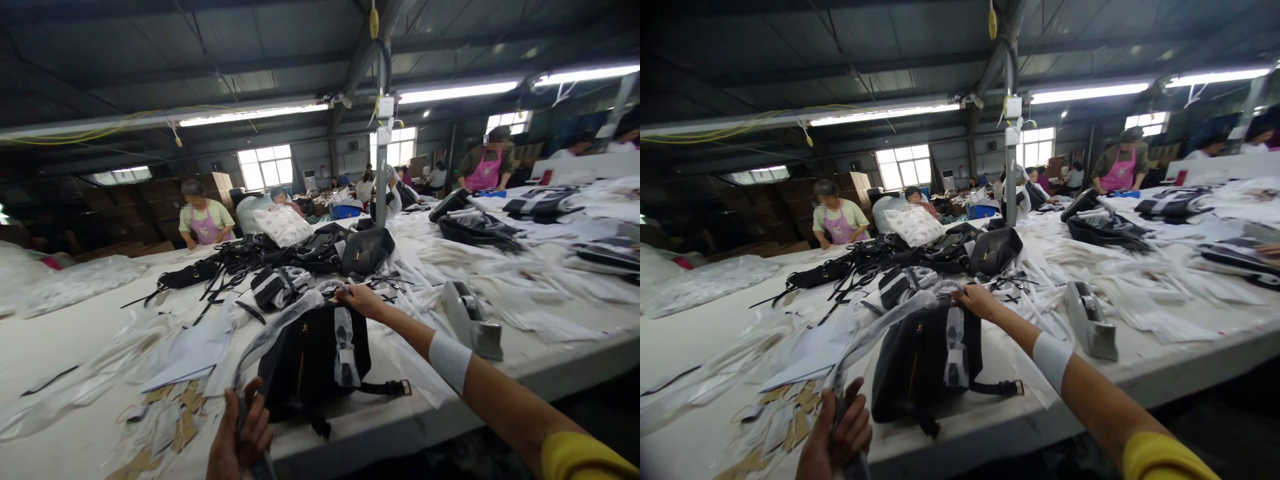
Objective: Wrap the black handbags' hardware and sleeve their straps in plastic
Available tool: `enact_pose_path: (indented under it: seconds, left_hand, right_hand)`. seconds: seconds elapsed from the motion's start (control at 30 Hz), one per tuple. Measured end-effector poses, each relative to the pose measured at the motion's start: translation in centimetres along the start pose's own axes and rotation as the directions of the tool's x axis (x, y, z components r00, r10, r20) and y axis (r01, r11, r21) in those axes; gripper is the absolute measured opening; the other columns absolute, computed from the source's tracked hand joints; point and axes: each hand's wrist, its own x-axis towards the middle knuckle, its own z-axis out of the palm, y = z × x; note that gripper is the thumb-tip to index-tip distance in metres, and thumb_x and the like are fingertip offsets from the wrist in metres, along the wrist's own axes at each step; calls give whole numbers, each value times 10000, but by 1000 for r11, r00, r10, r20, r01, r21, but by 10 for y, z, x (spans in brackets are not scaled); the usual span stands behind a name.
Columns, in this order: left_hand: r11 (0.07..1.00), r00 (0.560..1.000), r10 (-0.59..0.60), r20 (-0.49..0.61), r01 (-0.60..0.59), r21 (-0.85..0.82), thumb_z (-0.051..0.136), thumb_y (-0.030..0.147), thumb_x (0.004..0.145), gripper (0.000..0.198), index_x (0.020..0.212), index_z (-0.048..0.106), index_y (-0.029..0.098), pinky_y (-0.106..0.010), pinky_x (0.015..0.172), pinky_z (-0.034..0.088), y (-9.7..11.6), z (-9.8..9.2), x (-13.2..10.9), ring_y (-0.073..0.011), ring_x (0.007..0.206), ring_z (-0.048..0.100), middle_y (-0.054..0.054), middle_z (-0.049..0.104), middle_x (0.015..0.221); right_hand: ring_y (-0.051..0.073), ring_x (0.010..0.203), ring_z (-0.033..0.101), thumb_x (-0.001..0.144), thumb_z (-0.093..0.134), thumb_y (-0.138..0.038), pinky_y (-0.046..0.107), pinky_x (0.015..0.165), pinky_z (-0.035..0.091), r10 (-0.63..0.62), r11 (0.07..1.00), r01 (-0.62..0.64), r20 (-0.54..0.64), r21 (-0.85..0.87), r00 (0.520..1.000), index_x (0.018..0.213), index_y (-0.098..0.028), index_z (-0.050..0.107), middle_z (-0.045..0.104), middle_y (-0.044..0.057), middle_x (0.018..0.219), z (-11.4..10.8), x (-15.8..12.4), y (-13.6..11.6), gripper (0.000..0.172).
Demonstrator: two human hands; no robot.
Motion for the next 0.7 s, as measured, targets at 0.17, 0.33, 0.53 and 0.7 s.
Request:
enact_pose_path:
  seconds: [0.17, 0.33, 0.53, 0.7]
  left_hand:
    - [989, 997, -41, -71, 50, 142, 769, 515, 628, 454, 850, 643, 140, -144, 309, 141, -7, -36, -1, -12, 325, 158, 109, 274, 440]
    - [923, 977, -9, -214, 90, 374, 770, 588, 574, 576, 921, 626, 151, -136, 359, 232, -35, -39, -13, -22, 359, 262, 101, 334, 484]
    - [674, 971, 208, -117, -56, 736, 736, 558, 634, 404, 765, 682, 179, -170, 439, 337, -62, -26, -24, -88, 436, 397, 42, 444, 471]
    - [364, 909, 404, 103, -263, 893, 783, 358, 624, 238, 836, 753, 253, -237, 756, 472, -81, -15, -46, -259, 866, 631, -91, 705, 841]
  right_hand:
    - [241, 895, 631, 868, 532, -379, 315, 800, 441, 173, 984, -170, -62, 42, 983, 1099, -167, 655, 706, 100, 975, 3, -14, 1, 337]
    - [262, 1123, 545, 890, 496, -384, 380, 988, 375, 192, 961, -68, -465, 269, 864, 1152, -231, 633, 639, 83, 1175, 14, -79, -50, 333]
    - [218, 710, 650, 873, 497, -536, 309, 649, 493, 227, 620, -265, 154, 738, 962, 890, -198, 724, 709, 79, 799, 79, -162, -107, 407]
    - [224, 846, 663, 813, 581, -572, 326, 732, 512, 291, 269, -412, 334, 871, 897, 1054, -193, 672, 703, 85, 947, 106, -170, -116, 459]
